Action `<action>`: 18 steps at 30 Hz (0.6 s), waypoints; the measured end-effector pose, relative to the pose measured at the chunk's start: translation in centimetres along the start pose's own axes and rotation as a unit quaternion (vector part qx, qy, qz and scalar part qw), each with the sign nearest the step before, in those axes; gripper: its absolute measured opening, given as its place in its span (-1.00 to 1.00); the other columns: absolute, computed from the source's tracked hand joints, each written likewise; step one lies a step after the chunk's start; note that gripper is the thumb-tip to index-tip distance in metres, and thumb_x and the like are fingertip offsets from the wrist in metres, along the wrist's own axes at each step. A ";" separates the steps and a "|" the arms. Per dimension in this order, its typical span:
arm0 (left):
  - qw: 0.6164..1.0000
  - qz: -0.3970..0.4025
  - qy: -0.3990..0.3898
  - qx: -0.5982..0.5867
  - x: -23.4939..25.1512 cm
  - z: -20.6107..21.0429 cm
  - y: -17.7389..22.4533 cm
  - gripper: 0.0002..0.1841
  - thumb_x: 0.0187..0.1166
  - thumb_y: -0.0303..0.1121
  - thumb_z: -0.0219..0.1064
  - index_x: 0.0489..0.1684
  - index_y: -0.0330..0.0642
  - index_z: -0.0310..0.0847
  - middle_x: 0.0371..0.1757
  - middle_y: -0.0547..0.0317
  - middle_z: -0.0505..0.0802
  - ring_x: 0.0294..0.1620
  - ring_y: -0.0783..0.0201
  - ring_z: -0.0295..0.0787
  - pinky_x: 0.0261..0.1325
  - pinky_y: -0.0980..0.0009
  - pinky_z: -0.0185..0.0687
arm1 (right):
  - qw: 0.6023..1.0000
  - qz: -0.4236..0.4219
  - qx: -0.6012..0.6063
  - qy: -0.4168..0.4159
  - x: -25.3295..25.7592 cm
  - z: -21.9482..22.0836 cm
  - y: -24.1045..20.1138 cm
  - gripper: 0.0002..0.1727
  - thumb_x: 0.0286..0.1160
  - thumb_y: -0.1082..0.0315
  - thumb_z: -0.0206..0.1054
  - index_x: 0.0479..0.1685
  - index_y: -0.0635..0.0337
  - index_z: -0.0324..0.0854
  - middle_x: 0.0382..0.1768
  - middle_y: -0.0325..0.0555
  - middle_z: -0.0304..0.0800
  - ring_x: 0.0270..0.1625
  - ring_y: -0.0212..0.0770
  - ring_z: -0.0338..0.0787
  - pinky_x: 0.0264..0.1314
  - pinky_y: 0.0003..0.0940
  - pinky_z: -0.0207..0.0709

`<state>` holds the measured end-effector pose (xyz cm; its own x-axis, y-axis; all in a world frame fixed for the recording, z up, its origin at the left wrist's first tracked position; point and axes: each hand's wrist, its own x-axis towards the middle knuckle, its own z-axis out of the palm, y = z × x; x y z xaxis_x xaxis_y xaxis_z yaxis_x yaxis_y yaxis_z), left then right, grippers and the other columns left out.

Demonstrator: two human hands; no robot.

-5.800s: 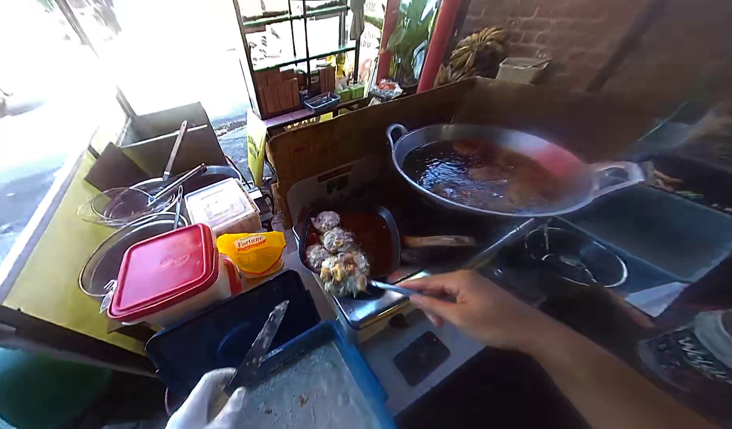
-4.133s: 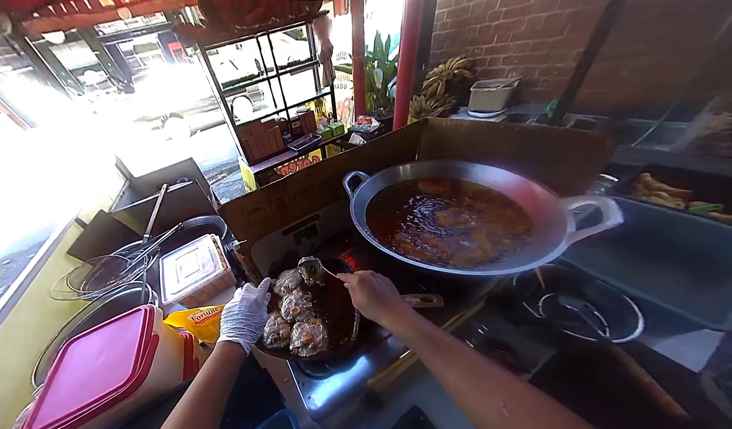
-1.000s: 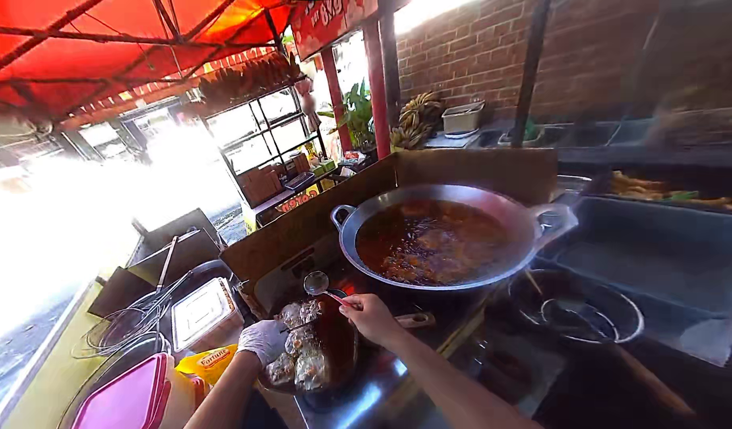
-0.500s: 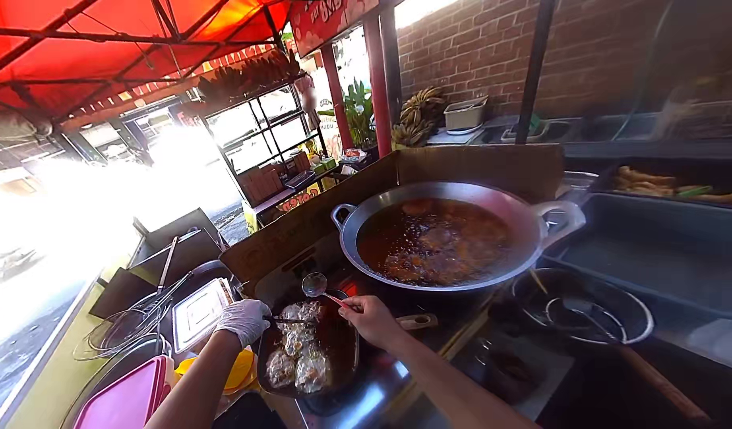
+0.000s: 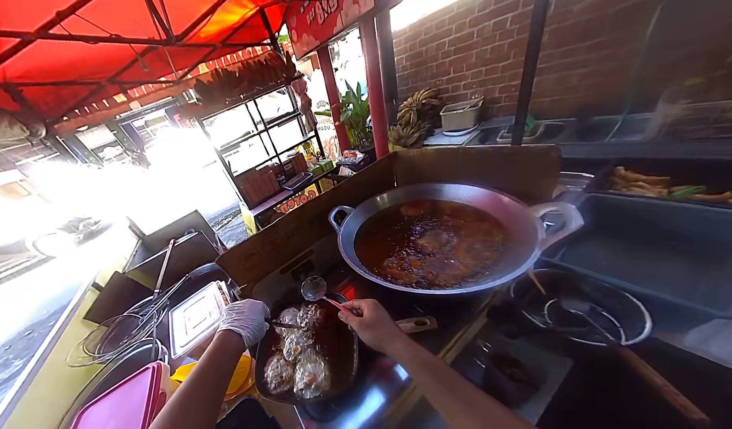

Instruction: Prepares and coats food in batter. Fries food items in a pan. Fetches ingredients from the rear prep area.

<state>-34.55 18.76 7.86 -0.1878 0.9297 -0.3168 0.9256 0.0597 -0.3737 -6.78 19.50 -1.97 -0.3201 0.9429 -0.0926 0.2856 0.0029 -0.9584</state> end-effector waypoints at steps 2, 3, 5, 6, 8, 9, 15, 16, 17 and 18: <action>1.000 0.001 0.004 -0.001 0.3 0.4 0.3 -0.70 0.50 0.00 0.31 0.06 0.21 0.82 0.10 0.13 0.91 0.21 -0.03 0.82 0.21 -0.25 0.63 | 1.000 0.002 -0.003 -0.002 0.0 0.1 0.0 -0.67 0.65 0.07 0.33 0.14 0.06 0.81 -0.25 -0.22 0.82 -0.25 -0.38 0.77 -0.03 -0.36 0.67; 1.000 0.002 0.005 -0.004 0.3 0.5 0.4 -0.71 0.51 -0.01 0.31 0.06 0.20 0.82 0.09 0.12 0.91 0.22 -0.04 0.82 0.22 -0.25 0.63 | 1.000 0.001 -0.005 -0.002 0.0 0.1 0.0 -0.66 0.65 0.07 0.33 0.15 0.06 0.80 -0.24 -0.22 0.83 -0.24 -0.38 0.78 -0.02 -0.35 0.68; 1.000 -0.003 0.008 -0.011 0.0 0.4 0.4 -0.72 0.50 -0.02 0.33 0.02 0.19 0.83 0.07 0.11 0.91 0.19 -0.04 0.83 0.19 -0.24 0.64 | 1.000 0.001 -0.007 -0.002 -0.1 0.1 0.0 -0.66 0.64 0.07 0.33 0.16 0.06 0.80 -0.23 -0.22 0.83 -0.23 -0.38 0.78 -0.01 -0.35 0.68; 1.000 -0.011 -0.001 -0.011 -0.5 -0.2 0.3 -0.71 0.50 -0.02 0.32 0.03 0.17 0.82 0.09 0.10 0.90 0.20 -0.04 0.82 0.19 -0.24 0.64 | 1.000 0.000 -0.007 -0.003 -0.1 0.0 0.0 -0.66 0.64 0.07 0.33 0.16 0.06 0.80 -0.23 -0.22 0.83 -0.23 -0.38 0.77 -0.01 -0.35 0.67; 0.999 -0.029 -0.019 -0.013 -1.8 -2.1 0.1 -0.70 0.52 -0.03 0.32 0.02 0.08 0.81 0.10 0.03 0.89 0.21 -0.07 0.81 0.19 -0.26 0.62 | 1.000 -0.003 -0.010 -0.002 -0.1 -0.1 -0.1 -0.66 0.64 0.07 0.33 0.16 0.06 0.80 -0.23 -0.23 0.83 -0.23 -0.38 0.78 -0.01 -0.35 0.68; 0.999 -0.035 -0.022 -0.015 -2.4 -3.1 -0.1 -0.69 0.51 -0.01 0.32 0.01 0.07 0.81 0.10 0.01 0.89 0.21 -0.08 0.81 0.19 -0.28 0.62 | 1.000 -0.002 -0.011 -0.003 -0.2 -0.2 -0.2 -0.66 0.65 0.06 0.32 0.16 0.05 0.80 -0.23 -0.24 0.83 -0.23 -0.39 0.78 -0.01 -0.35 0.67; 0.998 0.015 0.039 -0.037 -1.4 -3.5 1.9 -0.69 0.55 0.05 0.29 0.09 0.28 0.83 0.11 0.15 0.90 0.23 -0.01 0.80 0.26 -0.24 0.62 | 1.000 -0.010 -0.001 0.015 -0.4 -0.2 -0.6 -0.67 0.68 0.08 0.30 0.16 0.05 0.81 -0.27 -0.23 0.81 -0.26 -0.36 0.76 -0.05 -0.31 0.66; 0.998 0.024 0.042 -0.034 -1.0 -3.2 2.8 -0.69 0.55 0.04 0.28 0.10 0.28 0.83 0.12 0.16 0.90 0.24 -0.01 0.81 0.26 -0.24 0.62 | 1.000 -0.011 0.004 0.020 -0.5 -0.2 -0.7 -0.66 0.68 0.08 0.30 0.17 0.05 0.80 -0.27 -0.22 0.81 -0.27 -0.36 0.75 -0.06 -0.32 0.66; 0.998 0.033 0.042 -0.028 -0.7 -3.0 3.7 -0.69 0.55 0.03 0.28 0.12 0.27 0.82 0.12 0.16 0.90 0.25 -0.01 0.80 0.26 -0.24 0.62 | 1.000 -0.010 0.006 0.026 -0.5 -0.3 -0.6 -0.66 0.68 0.07 0.30 0.18 0.05 0.80 -0.27 -0.22 0.81 -0.27 -0.35 0.75 -0.06 -0.32 0.65; 0.998 0.041 0.044 -0.020 -0.5 -2.9 4.5 -0.69 0.55 0.00 0.28 0.11 0.24 0.82 0.12 0.14 0.90 0.24 -0.02 0.80 0.26 -0.24 0.62 | 0.999 -0.010 0.005 0.032 -0.6 -0.4 -0.6 -0.65 0.67 0.06 0.31 0.19 0.04 0.80 -0.27 -0.22 0.81 -0.27 -0.35 0.75 -0.06 -0.32 0.65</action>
<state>-29.38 19.65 8.85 -0.0834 0.9602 -0.2665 0.9496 -0.0045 -0.3133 -6.38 19.07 -1.27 -0.2671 0.9620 -0.0572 0.2701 0.0177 -0.9627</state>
